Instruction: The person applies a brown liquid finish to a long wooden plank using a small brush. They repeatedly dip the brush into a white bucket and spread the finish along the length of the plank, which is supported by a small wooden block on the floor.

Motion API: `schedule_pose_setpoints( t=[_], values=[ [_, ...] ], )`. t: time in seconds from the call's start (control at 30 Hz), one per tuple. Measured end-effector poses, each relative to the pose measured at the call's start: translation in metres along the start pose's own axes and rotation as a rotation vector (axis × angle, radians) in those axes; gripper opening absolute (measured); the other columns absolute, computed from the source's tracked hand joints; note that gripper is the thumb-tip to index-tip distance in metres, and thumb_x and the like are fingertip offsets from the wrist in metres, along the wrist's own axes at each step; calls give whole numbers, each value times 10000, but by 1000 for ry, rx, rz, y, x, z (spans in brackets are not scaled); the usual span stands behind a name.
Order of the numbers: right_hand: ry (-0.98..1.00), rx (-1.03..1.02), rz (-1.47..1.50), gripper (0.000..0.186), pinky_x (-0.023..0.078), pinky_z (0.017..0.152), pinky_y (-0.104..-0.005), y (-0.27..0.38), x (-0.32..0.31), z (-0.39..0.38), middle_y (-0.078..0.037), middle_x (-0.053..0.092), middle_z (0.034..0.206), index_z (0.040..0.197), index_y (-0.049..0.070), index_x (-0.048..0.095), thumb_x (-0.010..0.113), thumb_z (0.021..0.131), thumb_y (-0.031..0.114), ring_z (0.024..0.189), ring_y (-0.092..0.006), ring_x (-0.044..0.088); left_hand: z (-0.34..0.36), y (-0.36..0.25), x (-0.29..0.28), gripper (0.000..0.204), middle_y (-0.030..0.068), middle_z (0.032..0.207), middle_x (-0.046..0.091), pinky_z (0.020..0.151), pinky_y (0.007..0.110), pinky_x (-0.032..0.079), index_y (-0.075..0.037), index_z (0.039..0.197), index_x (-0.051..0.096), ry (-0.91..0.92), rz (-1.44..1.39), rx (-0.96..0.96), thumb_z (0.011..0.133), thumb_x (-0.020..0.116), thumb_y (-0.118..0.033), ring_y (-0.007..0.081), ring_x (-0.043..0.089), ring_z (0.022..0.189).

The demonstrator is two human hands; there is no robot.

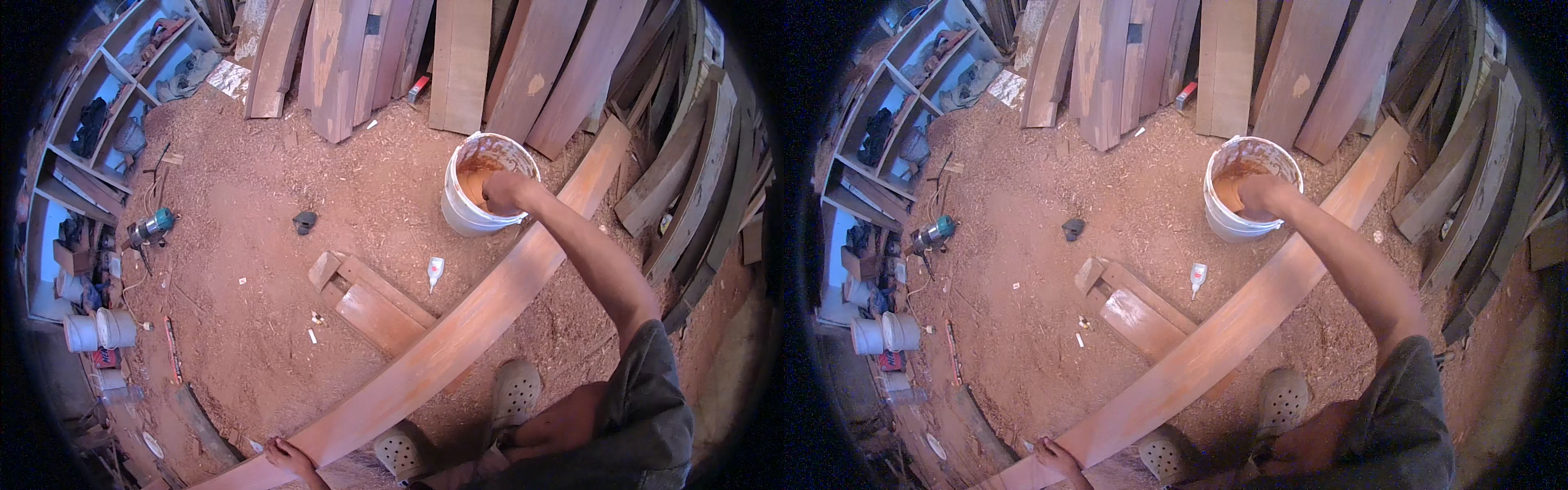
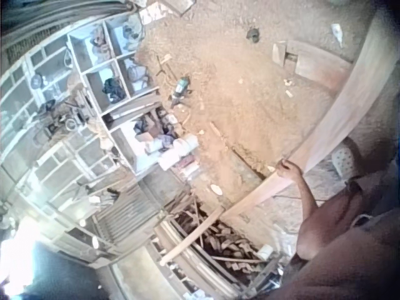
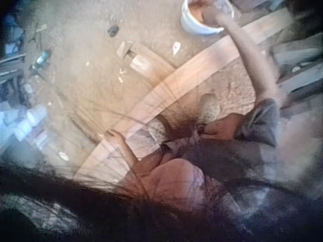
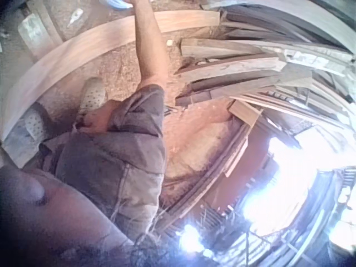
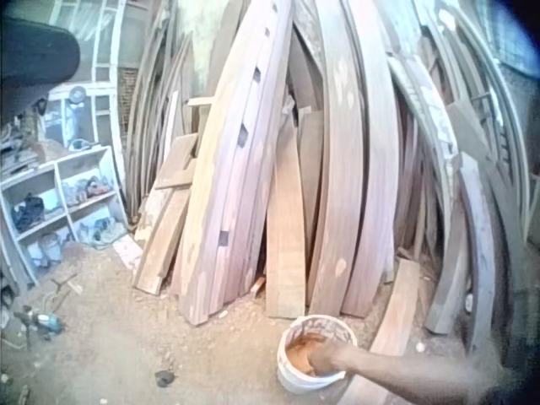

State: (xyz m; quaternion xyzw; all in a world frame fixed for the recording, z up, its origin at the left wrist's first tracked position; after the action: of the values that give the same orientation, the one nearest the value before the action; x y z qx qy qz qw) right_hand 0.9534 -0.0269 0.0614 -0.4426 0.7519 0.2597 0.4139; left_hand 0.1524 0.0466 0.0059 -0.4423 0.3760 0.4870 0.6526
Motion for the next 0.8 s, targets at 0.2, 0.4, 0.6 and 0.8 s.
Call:
schedule_pose_setpoints(
  t=[0.2,0.4,0.6,0.8],
  values=[
    [-33,51,10,275,532,794,-482,-24,-13,-18,-239,697,943,904,17,733,549,823,204,894,-407,679,-3,16,14,409,269,1240,550,1039,502,368,80,1153,566,130,-72,-198,1010,488,-295,420,499,1177],
    [-370,155,587,358,529,607,-425,-51,-24,-84,-167,690,814,1016,-22,665,495,977,291,677,-294,669,6,7,-11,396,247,1142,618,1029,501,387,75,1086,631,138,-13,-111,1000,515,-293,414,530,1148],
    [-304,308,1445,352,426,419,-241,-66,39,-137,-17,572,736,1047,50,603,417,1054,348,501,-82,503,-2,-10,1,308,197,1145,628,1054,520,333,32,1020,651,14,-5,-92,975,535,-250,391,535,1149],
    [-350,277,1673,345,446,450,-250,-47,67,-141,-15,595,762,1019,67,598,412,1060,355,519,-97,524,1,-18,-8,288,183,1152,625,1081,535,303,12,1007,655,-17,-52,-75,969,545,-251,379,531,1168]
  ],
)
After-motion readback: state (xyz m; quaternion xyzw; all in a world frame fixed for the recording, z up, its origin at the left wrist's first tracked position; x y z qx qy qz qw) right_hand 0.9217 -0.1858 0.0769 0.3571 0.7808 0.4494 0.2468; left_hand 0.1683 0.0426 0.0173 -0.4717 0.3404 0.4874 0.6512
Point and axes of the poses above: each hand's wrist, its own z-axis towards the middle knuckle, its own x-axis out of the palm, y = z × x, the point moved 8 cm from there along z, towards the middle knuckle
